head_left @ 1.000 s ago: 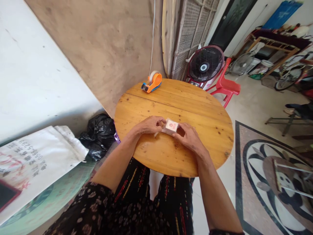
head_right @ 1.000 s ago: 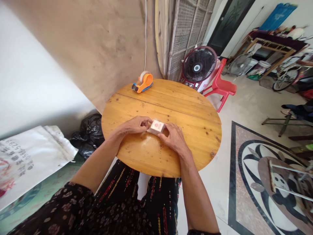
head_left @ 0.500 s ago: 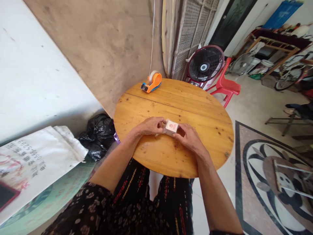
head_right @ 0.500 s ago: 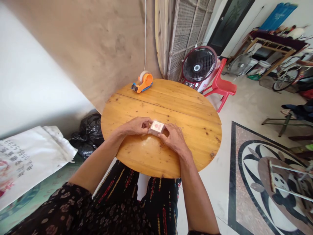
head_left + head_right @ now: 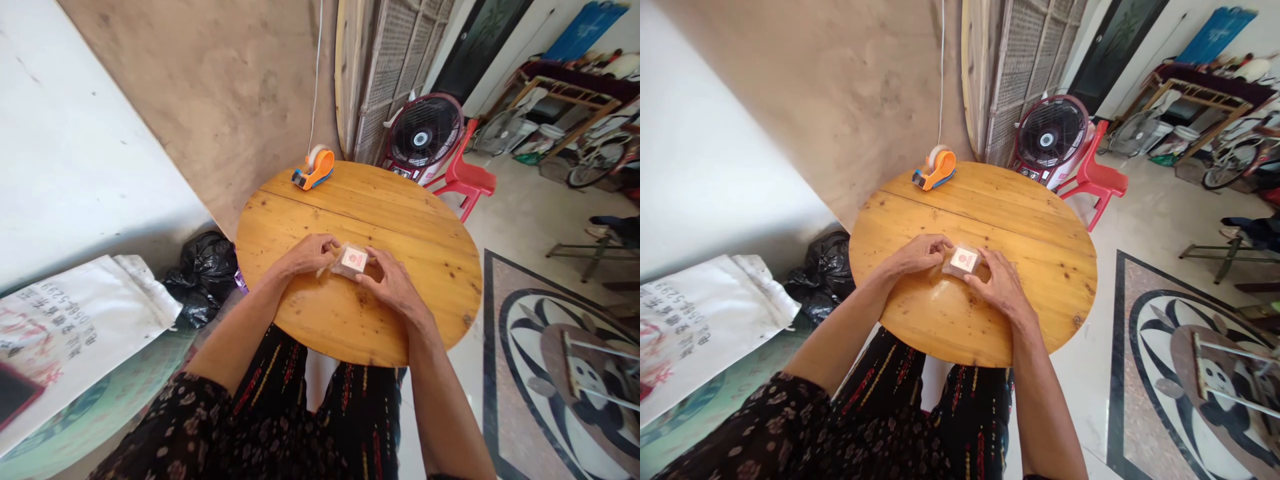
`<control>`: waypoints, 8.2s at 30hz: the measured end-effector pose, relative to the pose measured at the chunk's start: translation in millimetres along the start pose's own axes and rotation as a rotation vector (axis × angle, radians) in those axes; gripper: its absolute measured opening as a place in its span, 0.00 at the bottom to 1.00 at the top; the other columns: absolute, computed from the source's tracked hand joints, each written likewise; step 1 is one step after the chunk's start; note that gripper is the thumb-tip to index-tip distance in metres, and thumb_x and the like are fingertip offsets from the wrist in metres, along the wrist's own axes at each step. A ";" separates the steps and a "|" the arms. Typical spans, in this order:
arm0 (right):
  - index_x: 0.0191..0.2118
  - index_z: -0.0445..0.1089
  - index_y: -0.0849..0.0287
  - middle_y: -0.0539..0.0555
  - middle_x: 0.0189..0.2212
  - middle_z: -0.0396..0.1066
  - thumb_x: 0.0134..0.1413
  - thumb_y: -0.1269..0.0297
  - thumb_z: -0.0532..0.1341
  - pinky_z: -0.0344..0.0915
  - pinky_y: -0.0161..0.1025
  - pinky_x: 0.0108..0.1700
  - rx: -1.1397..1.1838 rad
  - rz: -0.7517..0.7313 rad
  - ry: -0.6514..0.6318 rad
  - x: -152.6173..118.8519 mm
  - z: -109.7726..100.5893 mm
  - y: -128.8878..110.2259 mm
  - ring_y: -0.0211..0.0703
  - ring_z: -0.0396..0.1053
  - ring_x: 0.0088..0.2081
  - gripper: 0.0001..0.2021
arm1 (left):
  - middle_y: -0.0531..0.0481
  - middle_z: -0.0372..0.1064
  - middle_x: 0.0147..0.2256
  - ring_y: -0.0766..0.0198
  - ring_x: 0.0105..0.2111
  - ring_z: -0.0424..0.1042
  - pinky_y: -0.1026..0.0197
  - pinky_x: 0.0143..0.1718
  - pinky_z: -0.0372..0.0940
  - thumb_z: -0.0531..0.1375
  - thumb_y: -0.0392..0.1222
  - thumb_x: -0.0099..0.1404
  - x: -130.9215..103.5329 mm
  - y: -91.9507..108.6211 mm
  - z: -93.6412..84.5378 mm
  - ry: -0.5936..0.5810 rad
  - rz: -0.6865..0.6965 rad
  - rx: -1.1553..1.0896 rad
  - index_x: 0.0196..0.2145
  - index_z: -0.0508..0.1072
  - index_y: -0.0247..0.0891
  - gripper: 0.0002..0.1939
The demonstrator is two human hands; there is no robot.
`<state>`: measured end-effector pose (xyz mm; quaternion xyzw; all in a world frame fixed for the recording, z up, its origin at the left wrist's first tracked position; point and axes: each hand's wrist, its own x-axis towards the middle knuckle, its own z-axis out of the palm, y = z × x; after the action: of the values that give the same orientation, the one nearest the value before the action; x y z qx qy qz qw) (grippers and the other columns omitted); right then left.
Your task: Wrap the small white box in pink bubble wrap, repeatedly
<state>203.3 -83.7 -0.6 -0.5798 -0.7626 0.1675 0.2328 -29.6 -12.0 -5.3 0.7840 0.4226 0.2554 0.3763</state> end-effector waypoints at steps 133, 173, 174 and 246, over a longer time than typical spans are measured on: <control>0.24 0.73 0.56 0.56 0.40 0.79 0.57 0.66 0.61 0.68 0.48 0.47 0.225 -0.399 0.301 31.2 -11.9 -3.3 0.48 0.75 0.42 0.10 | 0.53 0.64 0.30 0.69 0.28 0.62 0.67 0.29 0.57 0.60 0.49 0.65 2.0 11.7 8.7 -0.194 -0.016 -0.356 0.57 0.70 0.35 0.25; 0.39 0.78 0.52 0.57 0.50 0.74 0.57 0.67 0.60 0.63 0.52 0.49 -0.122 -0.482 0.184 29.3 -7.5 -10.1 0.53 0.70 0.50 0.09 | 0.55 0.63 0.26 0.69 0.26 0.60 0.66 0.29 0.53 0.60 0.43 0.58 0.5 15.3 4.2 -0.201 -0.047 -0.344 0.54 0.70 0.31 0.27; 0.38 0.78 0.52 0.57 0.50 0.74 0.57 0.68 0.60 0.63 0.52 0.49 -0.125 -0.491 0.185 29.2 -7.7 -9.8 0.53 0.70 0.49 0.09 | 0.56 0.62 0.26 0.70 0.26 0.60 0.66 0.28 0.53 0.60 0.43 0.58 0.5 15.4 4.0 -0.199 -0.048 -0.341 0.54 0.70 0.31 0.27; 0.28 0.71 0.55 0.54 0.38 0.75 0.55 0.61 0.62 0.67 0.46 0.48 0.369 -0.213 0.242 33.5 -11.6 10.0 0.47 0.73 0.43 0.07 | 0.50 0.70 0.34 0.66 0.32 0.66 0.65 0.33 0.60 0.60 0.41 0.56 3.4 8.7 7.6 -0.195 -0.059 -0.382 0.57 0.68 0.32 0.30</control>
<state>210.4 -48.9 9.3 -0.4596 -0.7426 0.2079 0.4406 -18.3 -15.0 -2.5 0.7068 0.3509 0.2427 0.5642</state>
